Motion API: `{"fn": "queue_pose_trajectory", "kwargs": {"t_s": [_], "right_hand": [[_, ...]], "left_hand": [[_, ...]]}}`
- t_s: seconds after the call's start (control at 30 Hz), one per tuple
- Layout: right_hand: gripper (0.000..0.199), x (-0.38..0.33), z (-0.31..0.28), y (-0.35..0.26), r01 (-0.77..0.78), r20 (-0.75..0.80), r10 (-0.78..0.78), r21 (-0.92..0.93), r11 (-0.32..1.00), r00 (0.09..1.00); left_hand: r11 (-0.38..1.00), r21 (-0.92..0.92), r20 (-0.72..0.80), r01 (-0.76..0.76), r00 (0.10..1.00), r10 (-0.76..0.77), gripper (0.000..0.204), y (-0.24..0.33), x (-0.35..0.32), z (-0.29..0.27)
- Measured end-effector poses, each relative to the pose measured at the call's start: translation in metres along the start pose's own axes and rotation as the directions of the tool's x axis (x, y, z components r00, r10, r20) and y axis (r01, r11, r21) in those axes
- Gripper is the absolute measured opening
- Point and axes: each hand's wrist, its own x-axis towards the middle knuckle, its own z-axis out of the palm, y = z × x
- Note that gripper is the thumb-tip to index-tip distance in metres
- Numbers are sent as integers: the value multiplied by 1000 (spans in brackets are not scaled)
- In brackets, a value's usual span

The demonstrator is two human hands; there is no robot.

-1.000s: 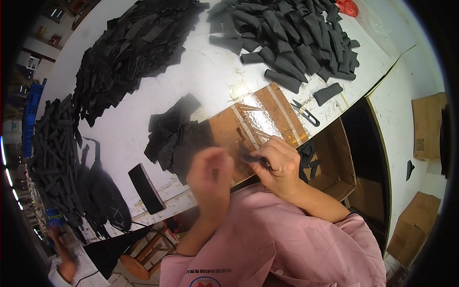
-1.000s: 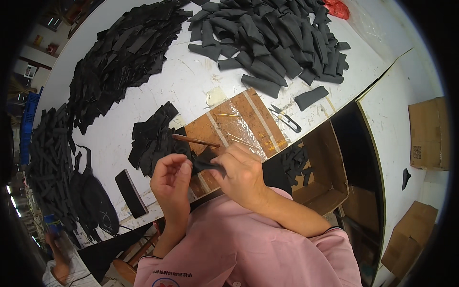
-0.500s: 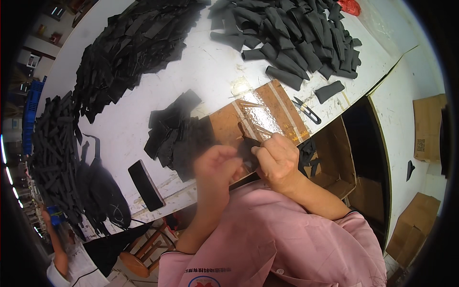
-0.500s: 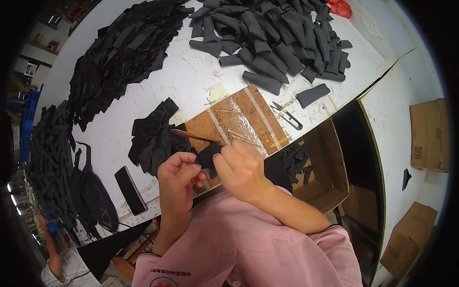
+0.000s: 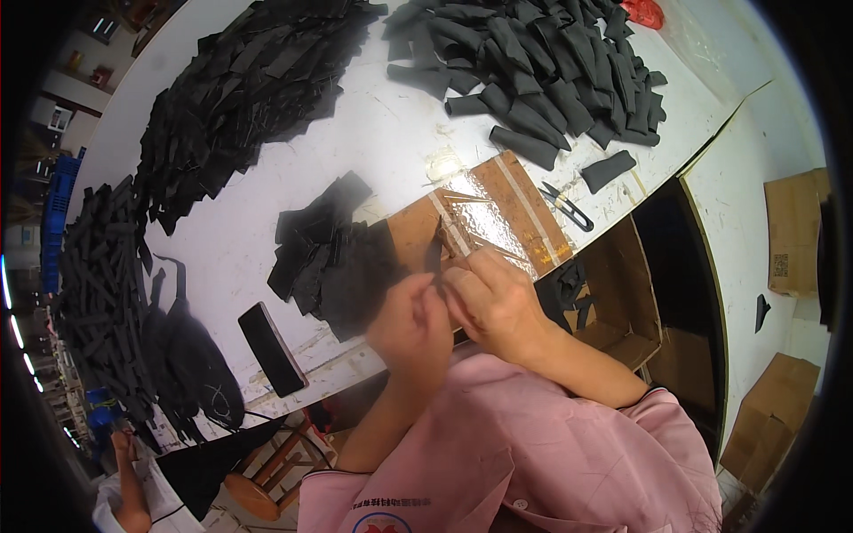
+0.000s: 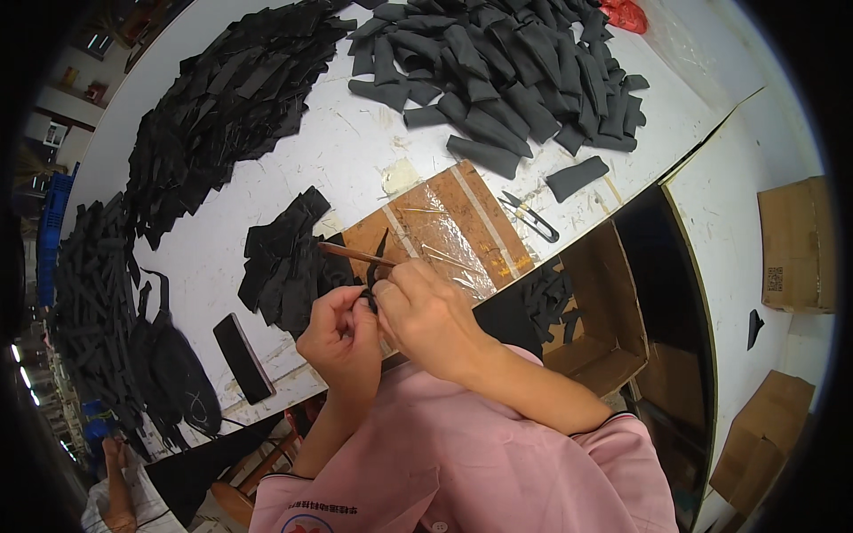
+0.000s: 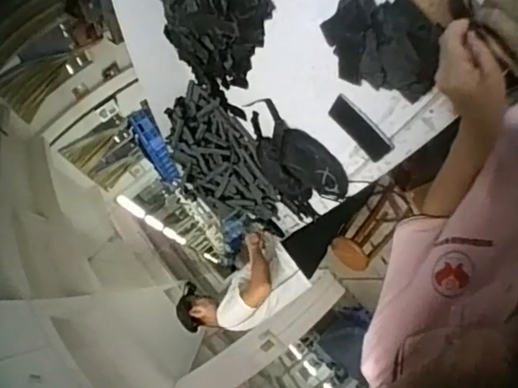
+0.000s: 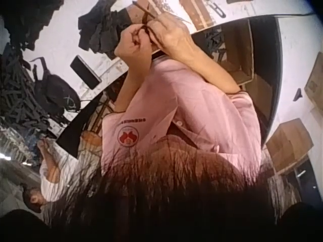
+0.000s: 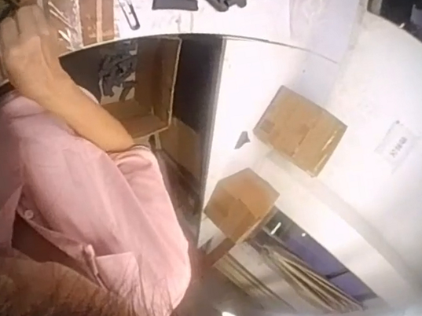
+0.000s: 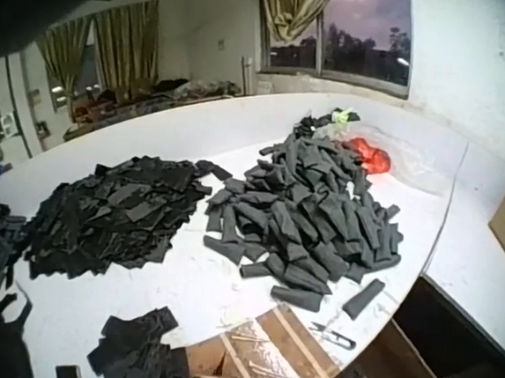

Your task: The recorder is manually folding and sticking small black foam strips as part of a manufacturing task.

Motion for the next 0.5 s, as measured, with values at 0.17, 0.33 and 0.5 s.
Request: {"fn": "queue_pose_trajectory", "kwargs": {"t_s": [0.17,0.33,0.5], "right_hand": [[11,-7,8,18,-296,71,290,337,894,954],[8,-11,7,13,-604,653,345,757,-250,674],[14,-12,14,9,-604,704,293,708,-366,647]], "left_hand": [[527,-594,356,607,787,-504,20,3,21,-13],[411,-652,485,638,767,-420,22,-2,16,-18],[972,-211,-78,102,990,-121,20,-7,8,-2]]}}
